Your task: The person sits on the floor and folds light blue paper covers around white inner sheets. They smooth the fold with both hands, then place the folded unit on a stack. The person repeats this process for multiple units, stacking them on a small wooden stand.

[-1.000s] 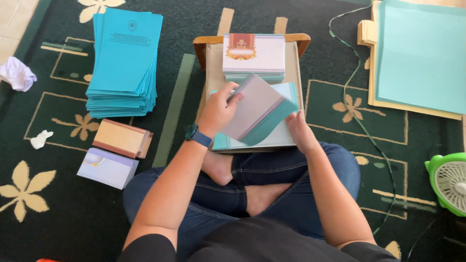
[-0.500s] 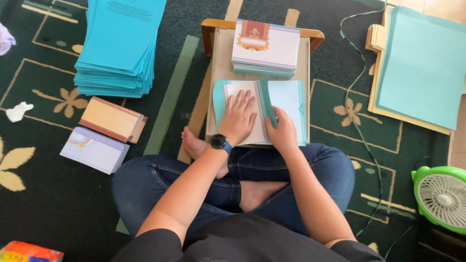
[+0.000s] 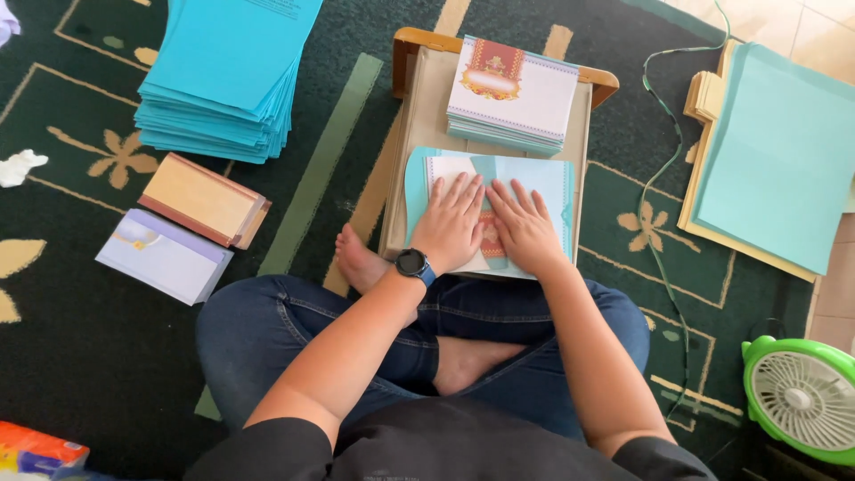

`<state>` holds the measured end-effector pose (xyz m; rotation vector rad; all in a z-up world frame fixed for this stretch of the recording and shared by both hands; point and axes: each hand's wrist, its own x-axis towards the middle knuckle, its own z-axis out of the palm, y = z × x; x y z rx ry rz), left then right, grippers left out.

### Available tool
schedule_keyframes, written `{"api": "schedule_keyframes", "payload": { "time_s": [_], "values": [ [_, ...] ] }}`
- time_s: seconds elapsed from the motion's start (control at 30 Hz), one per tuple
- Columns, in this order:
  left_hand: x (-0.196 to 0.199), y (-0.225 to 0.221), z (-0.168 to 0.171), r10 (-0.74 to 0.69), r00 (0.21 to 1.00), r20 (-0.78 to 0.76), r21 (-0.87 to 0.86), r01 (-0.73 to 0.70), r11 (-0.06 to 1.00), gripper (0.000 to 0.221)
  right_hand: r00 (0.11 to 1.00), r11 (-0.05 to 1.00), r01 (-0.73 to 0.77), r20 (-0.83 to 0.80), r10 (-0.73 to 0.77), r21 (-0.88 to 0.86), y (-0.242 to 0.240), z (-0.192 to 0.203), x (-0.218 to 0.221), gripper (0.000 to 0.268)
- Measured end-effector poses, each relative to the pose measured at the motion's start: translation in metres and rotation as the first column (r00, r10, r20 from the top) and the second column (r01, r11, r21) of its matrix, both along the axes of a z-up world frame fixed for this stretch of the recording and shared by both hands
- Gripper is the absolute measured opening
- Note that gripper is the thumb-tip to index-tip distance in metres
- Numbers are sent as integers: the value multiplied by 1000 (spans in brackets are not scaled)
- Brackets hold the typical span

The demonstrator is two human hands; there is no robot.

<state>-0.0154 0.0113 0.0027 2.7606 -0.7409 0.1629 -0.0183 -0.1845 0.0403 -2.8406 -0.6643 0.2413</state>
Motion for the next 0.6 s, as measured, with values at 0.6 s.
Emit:
{"api": "schedule_keyframes", "payload": {
  "time_s": [0.6],
  "values": [
    [2, -2, -1, 51, 998, -48, -35, -53, 998, 63, 993, 989, -114, -18, 113, -91, -16, 8, -47, 67]
  ]
}}
